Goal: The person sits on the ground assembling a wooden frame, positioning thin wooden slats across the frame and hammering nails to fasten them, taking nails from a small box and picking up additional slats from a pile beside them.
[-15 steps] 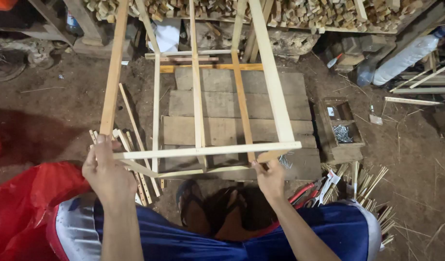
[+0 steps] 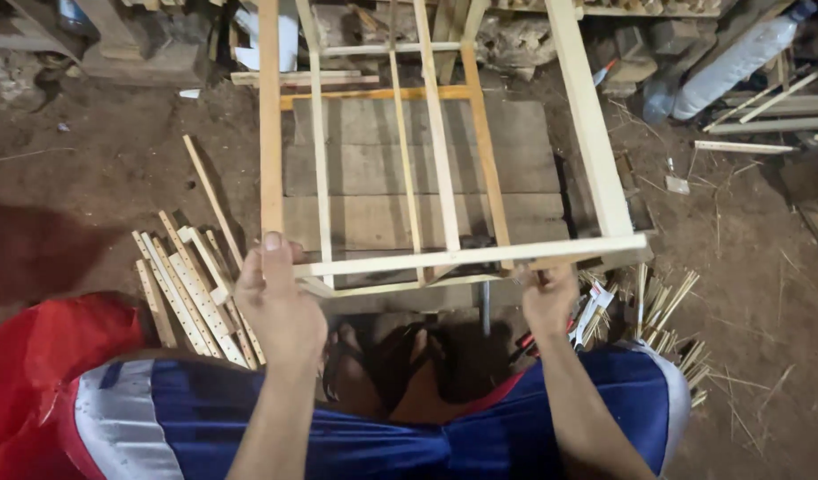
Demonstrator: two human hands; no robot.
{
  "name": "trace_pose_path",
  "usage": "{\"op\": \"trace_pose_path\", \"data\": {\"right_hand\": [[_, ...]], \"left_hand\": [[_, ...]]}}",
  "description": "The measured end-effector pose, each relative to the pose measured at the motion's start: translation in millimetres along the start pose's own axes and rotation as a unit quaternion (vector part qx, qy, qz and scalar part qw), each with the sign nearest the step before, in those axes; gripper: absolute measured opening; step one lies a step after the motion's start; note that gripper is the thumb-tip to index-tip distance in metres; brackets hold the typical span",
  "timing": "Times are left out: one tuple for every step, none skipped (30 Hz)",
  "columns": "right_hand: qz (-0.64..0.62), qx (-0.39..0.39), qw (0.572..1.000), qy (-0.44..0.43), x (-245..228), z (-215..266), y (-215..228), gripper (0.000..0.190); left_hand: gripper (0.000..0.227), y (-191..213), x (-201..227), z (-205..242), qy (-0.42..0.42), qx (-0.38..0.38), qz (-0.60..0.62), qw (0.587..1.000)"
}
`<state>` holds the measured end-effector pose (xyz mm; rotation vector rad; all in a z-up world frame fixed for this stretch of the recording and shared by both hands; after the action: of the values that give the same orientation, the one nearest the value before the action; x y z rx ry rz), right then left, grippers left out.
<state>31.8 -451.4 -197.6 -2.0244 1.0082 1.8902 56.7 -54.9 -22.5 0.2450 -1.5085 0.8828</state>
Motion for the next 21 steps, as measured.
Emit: {"op": "trace_pose_path", "data": {"right_hand": [[0.002,0.002,1.000,-0.003,-7,-3,1,0.034],[-0.014,-0.009,1.000,0.005,-14,-5,2,0.043],[-0.030,-0.020,0.999,0.012,-22,-7,3,0.051],[-0.029,-0.018,0.999,0.009,-8,-2,10,0.051],[0.149,-0.068,0.985,-0.061,14,4,13,0.034],[0.321,-0.116,0.931,-0.126,35,11,19,0.043],[0.321,-0.115,0.931,-0.127,47,10,9,0.043],[0.364,-0.192,0.897,-0.158,66,14,-6,0.050],[0.404,-0.267,0.854,-0.189,85,20,-19,0.059],[0.404,-0.266,0.854,-0.194,116,20,-26,0.059],[0.387,-0.260,0.860,-0.208,147,19,-33,0.063],[0.368,-0.254,0.868,-0.218,176,14,-43,0.072],[0.366,-0.251,0.869,-0.219,149,13,-44,0.072],[0.356,-0.290,0.860,-0.221,123,20,-50,0.064],[0.345,-0.328,0.850,-0.222,98,27,-56,0.058],[0.346,-0.330,0.850,-0.221,68,35,-53,0.058],[0.296,-0.339,0.856,-0.254,40,46,-52,0.052],[0.245,-0.346,0.860,-0.285,12,57,-50,0.048],[0.246,-0.349,0.859,-0.283,9,64,-48,0.048],[0.239,-0.365,0.848,-0.301,8,75,-47,0.049],[0.232,-0.382,0.836,-0.319,8,85,-46,0.052]], "left_hand": [[0.030,-2,-3,-1,0.003,-0.002,-0.002,1.000],[0.032,-2,-5,0,-0.013,0.008,0.016,1.000],[0.033,-2,-7,1,-0.029,0.019,0.033,0.999],[0.033,-4,-9,1,-0.027,0.017,0.030,0.999],[0.031,-5,-12,1,-0.027,0.021,0.040,0.999],[0.029,-5,-13,2,-0.030,0.027,0.052,0.998],[0.029,-9,-11,4,-0.029,0.026,0.051,0.998],[0.029,-12,-9,7,-0.025,0.024,0.059,0.998],[0.030,-15,-8,11,-0.020,0.021,0.068,0.997],[0.030,-14,-11,12,-0.017,0.018,0.065,0.998],[0.030,-13,-12,12,-0.020,0.018,0.066,0.997],[0.030,-15,-12,10,-0.026,0.018,0.070,0.997],[0.030,-19,-11,10,-0.026,0.015,0.070,0.997],[0.030,-19,-9,11,-0.026,0.013,0.080,0.996],[0.030,-19,-7,12,-0.025,0.011,0.090,0.996],[0.030,-20,-4,11,-0.026,0.013,0.090,0.996],[0.030,-20,-1,10,-0.029,0.014,0.097,0.995],[0.031,-21,2,9,-0.033,0.016,0.104,0.994],[0.031,-22,0,8,-0.034,0.019,0.105,0.994],[0.030,-22,-3,7,-0.031,0.021,0.100,0.994],[0.029,-23,-7,5,-0.028,0.023,0.094,0.995]]}}
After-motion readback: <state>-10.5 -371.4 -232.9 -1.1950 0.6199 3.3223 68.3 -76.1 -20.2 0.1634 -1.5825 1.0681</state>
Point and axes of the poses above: each hand's wrist, its own z-axis away from the middle knuckle, its own y-axis out of the back of the hand, x = y × z, the point moved 6 cm from there along -z, towards the middle knuckle, and after that the axes turned 4 degrees about y, right-handed, at the moved point
